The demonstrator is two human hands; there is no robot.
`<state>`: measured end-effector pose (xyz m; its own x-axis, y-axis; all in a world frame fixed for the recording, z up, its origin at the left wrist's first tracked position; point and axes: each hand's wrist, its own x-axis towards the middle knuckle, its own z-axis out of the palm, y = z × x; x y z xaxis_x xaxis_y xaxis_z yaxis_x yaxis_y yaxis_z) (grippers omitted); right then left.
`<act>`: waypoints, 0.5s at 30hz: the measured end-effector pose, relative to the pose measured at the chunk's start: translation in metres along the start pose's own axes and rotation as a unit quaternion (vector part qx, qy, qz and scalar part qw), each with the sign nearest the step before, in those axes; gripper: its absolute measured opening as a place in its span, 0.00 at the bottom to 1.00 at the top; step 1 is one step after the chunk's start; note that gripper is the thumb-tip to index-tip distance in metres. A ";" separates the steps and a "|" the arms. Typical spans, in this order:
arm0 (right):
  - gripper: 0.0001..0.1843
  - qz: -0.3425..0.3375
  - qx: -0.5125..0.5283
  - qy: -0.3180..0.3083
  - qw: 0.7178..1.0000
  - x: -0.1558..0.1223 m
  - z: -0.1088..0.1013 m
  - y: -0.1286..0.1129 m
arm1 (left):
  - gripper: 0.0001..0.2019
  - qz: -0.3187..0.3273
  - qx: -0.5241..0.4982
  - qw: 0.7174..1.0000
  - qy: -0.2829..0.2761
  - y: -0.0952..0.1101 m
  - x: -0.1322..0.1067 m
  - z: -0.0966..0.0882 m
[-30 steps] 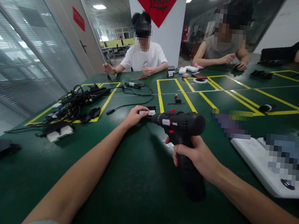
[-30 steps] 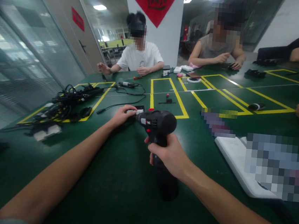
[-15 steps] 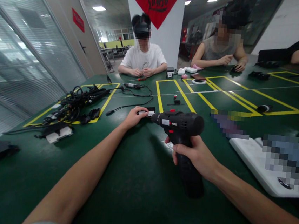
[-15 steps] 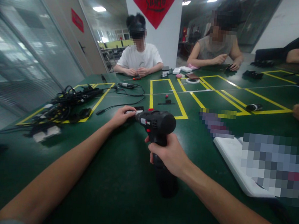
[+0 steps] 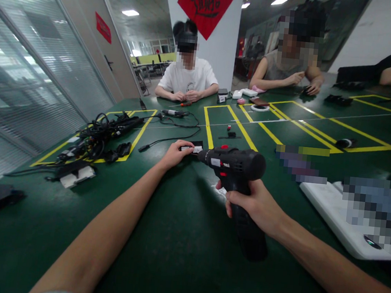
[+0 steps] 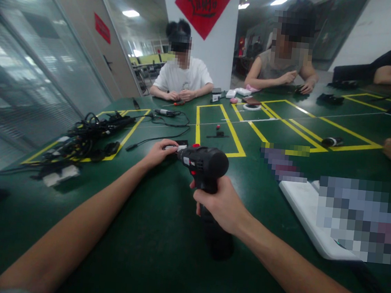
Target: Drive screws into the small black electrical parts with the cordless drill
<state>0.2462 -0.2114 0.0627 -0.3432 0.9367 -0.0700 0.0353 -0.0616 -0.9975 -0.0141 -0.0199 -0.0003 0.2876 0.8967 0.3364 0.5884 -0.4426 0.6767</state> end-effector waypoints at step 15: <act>0.14 -0.005 -0.011 0.000 1.000 0.000 0.001 0.004 | 0.15 -0.012 -0.005 1.000 -0.002 -0.002 0.002 -0.001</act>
<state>0.2454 -0.2122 0.0586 -0.3432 0.9374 -0.0597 0.0529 -0.0442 -0.9976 -0.0150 -0.0173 -0.0004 0.2774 0.9067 0.3178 0.5877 -0.4218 0.6904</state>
